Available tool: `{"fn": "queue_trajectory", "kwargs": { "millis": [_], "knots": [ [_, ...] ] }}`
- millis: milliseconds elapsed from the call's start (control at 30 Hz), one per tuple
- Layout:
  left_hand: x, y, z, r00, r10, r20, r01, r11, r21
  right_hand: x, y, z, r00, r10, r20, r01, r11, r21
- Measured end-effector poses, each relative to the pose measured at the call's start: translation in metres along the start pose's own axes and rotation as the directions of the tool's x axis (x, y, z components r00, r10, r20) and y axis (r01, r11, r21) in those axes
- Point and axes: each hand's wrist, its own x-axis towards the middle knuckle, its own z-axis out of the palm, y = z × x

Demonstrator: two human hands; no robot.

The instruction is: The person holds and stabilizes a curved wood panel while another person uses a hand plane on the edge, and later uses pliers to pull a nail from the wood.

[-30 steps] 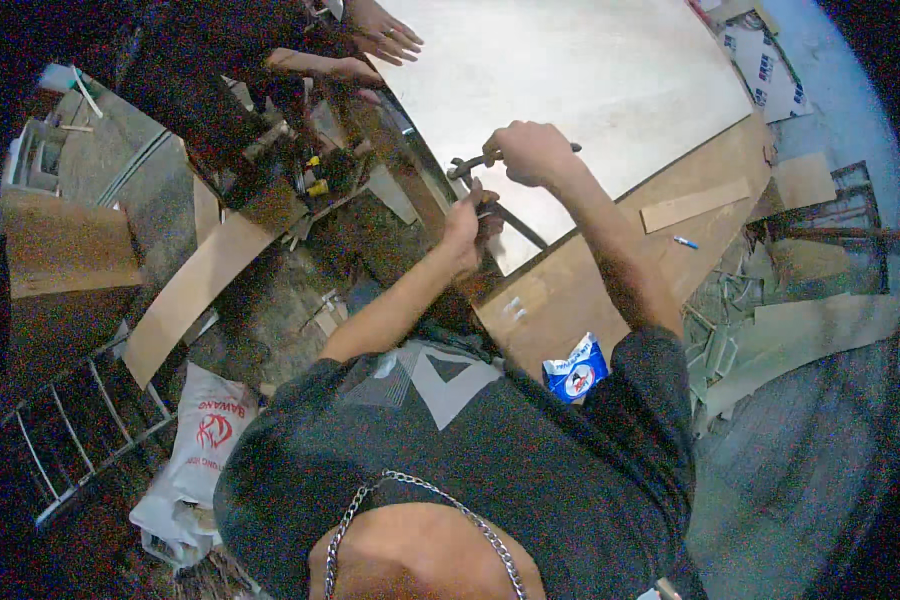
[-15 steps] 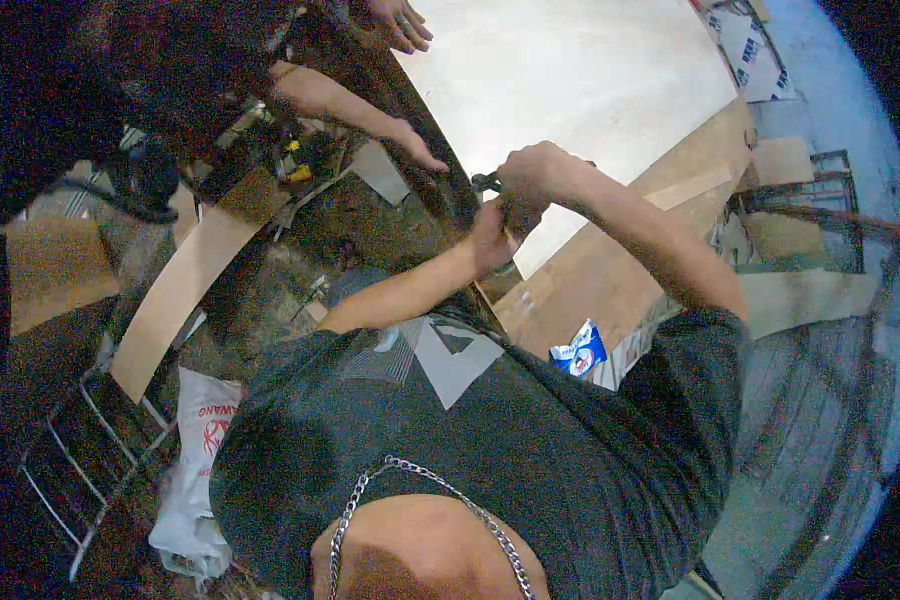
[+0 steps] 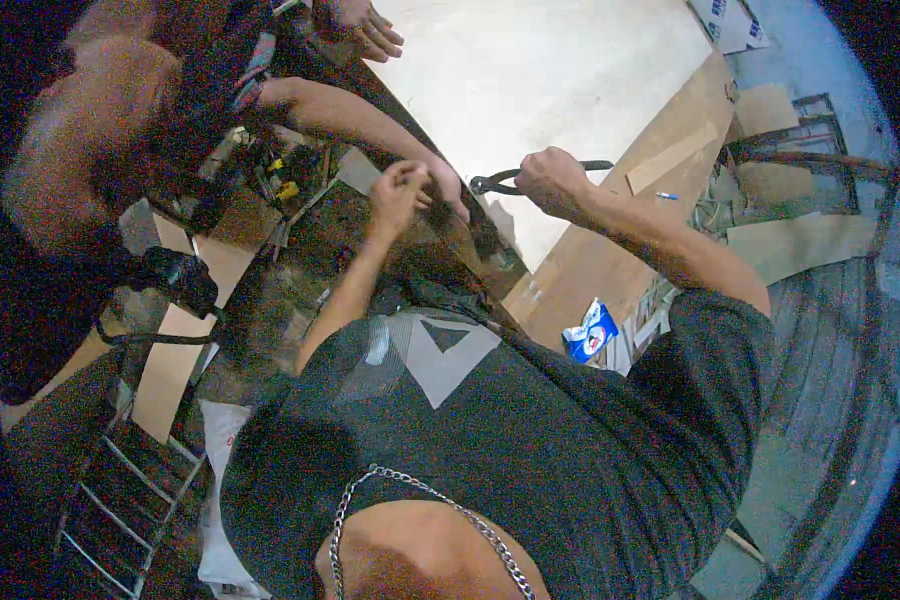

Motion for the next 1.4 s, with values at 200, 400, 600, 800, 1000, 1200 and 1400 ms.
{"fn": "queue_trajectory", "kwargs": {
  "millis": [200, 400, 600, 800, 1000, 1200, 1400],
  "knots": [
    [0.045, 0.027, 0.0, 0.996, 0.089, -0.021, -0.065, 0.847, 0.528, -0.02, -0.021, 0.019, 0.982, 0.182, -0.056, -0.169, 0.968, 0.188],
    [0.073, 0.019, 0.024, 0.989, 0.146, 0.02, -0.132, 0.814, 0.566, -0.043, -0.05, 0.053, 0.903, 0.392, -0.175, -0.319, 0.886, 0.336],
    [0.083, 0.01, 0.027, 0.96, 0.275, -0.05, -0.214, 0.837, 0.504, -0.057, -0.074, 0.075, 0.666, 0.673, -0.323, -0.444, 0.705, 0.553],
    [0.086, 0.003, 0.017, 0.982, 0.188, -0.03, -0.149, 0.856, 0.494, -0.085, -0.075, 0.113, 0.396, 0.886, -0.241, -0.529, 0.435, 0.729],
    [0.083, 0.009, 0.014, 0.999, 0.017, 0.032, -0.023, 0.976, 0.215, -0.139, -0.106, 0.216, 0.523, 0.85, -0.057, -0.484, 0.352, 0.801],
    [0.079, -0.003, 0.019, 0.999, 0.04, -0.032, -0.029, 0.957, 0.29, -0.175, -0.101, 0.283, 0.741, 0.334, 0.583, -0.624, 0.02, 0.782],
    [0.098, -0.02, 0.007, 1.0, -0.024, 0.013, 0.018, 0.94, 0.34, -0.163, -0.08, 0.328, 0.794, 0.193, 0.576, -0.588, 0.483, 0.649]
  ]
}}
